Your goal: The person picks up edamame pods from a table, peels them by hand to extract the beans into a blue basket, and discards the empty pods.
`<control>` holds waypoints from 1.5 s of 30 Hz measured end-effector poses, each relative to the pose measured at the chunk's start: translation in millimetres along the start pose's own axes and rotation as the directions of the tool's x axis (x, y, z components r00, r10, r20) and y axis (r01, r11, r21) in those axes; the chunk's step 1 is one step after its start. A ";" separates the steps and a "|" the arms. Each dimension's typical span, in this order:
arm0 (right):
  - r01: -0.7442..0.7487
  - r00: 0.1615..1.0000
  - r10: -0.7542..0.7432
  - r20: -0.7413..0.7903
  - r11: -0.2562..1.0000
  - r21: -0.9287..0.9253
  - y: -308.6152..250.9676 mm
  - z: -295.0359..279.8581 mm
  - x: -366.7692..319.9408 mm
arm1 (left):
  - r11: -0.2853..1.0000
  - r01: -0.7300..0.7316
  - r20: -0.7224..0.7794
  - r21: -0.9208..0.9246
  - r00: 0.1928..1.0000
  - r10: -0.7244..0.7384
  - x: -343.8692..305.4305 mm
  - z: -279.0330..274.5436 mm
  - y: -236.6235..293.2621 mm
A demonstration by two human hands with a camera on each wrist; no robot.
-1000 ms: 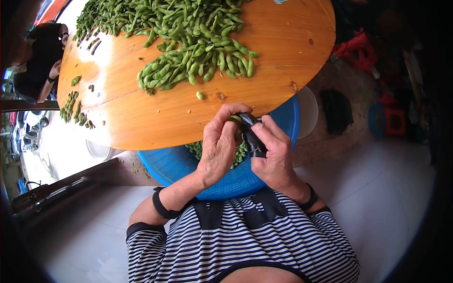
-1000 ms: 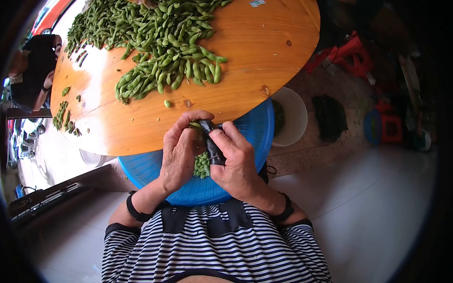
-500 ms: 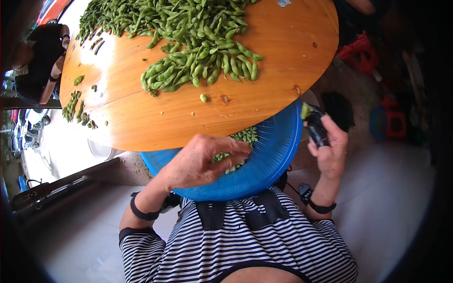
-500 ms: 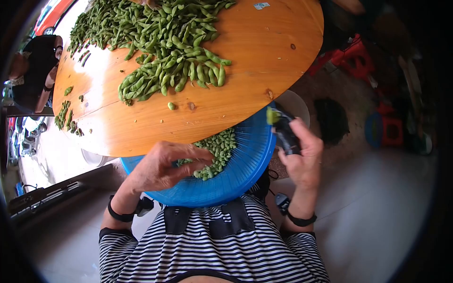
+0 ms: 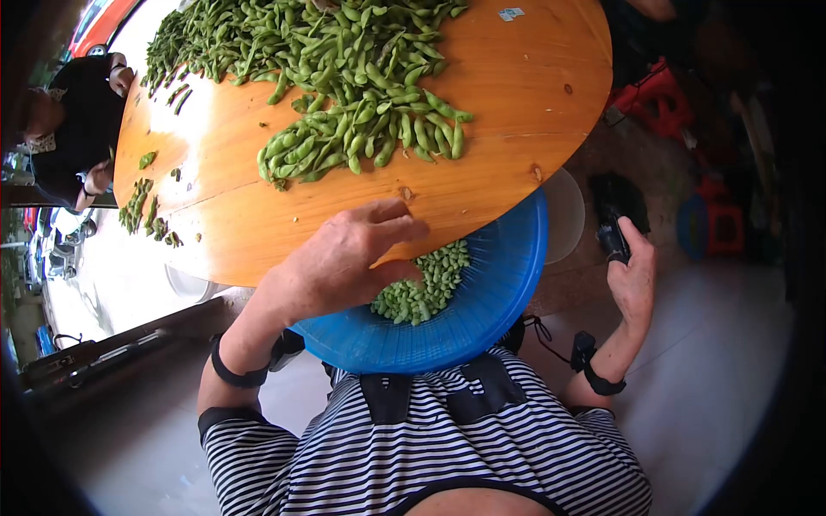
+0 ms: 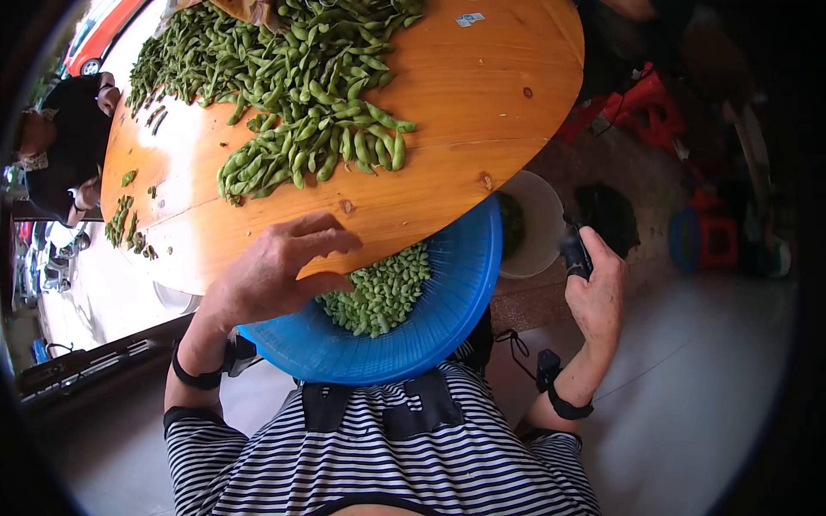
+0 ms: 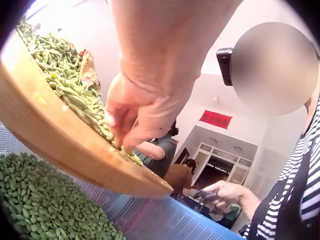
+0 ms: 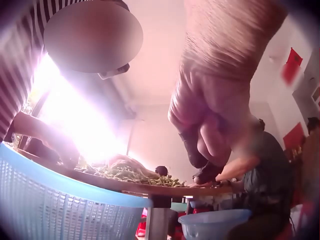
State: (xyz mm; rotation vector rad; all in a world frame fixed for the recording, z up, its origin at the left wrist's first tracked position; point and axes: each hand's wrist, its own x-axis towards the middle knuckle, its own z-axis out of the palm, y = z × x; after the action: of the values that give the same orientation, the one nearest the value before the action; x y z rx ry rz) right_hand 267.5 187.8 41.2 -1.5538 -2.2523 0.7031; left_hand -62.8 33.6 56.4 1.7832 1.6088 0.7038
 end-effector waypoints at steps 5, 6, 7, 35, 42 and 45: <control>0.151 0.988 -0.155 0.013 0.975 0.162 -13.0 16.9 5.7 | 0.966 -0.009 -0.264 0.257 0.961 0.079 64.9 19.4 -12.2; 0.155 0.987 -0.159 0.011 0.975 0.162 -15.9 18.0 5.9 | 0.966 -0.009 -0.268 0.259 0.960 0.081 78.0 25.1 -20.3; 0.169 0.984 -0.176 0.023 0.969 0.179 -18.6 19.2 6.5 | 0.907 -0.003 -0.266 0.421 0.956 0.126 90.3 30.3 -27.9; -0.466 0.760 -0.315 0.569 0.348 0.814 -100.8 83.6 -9.4 | 0.676 0.141 -0.219 -0.723 0.881 -0.419 3.2 50.4 -2.3; -0.693 0.635 -0.479 0.607 -0.006 0.721 -86.9 88.8 -7.0 | -0.176 0.129 0.165 -0.976 0.965 -0.206 -4.5 55.1 -8.1; -0.691 0.630 -0.435 0.644 0.065 0.720 -85.6 87.8 -6.4 | -0.144 0.090 0.126 -0.985 0.956 -0.265 -5.3 66.8 -6.1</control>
State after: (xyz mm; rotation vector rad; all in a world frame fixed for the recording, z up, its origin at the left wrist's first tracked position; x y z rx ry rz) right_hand 158.1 138.2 16.2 -0.5903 -0.9227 2.7152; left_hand -17.7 22.1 7.9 0.2405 0.6870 1.3880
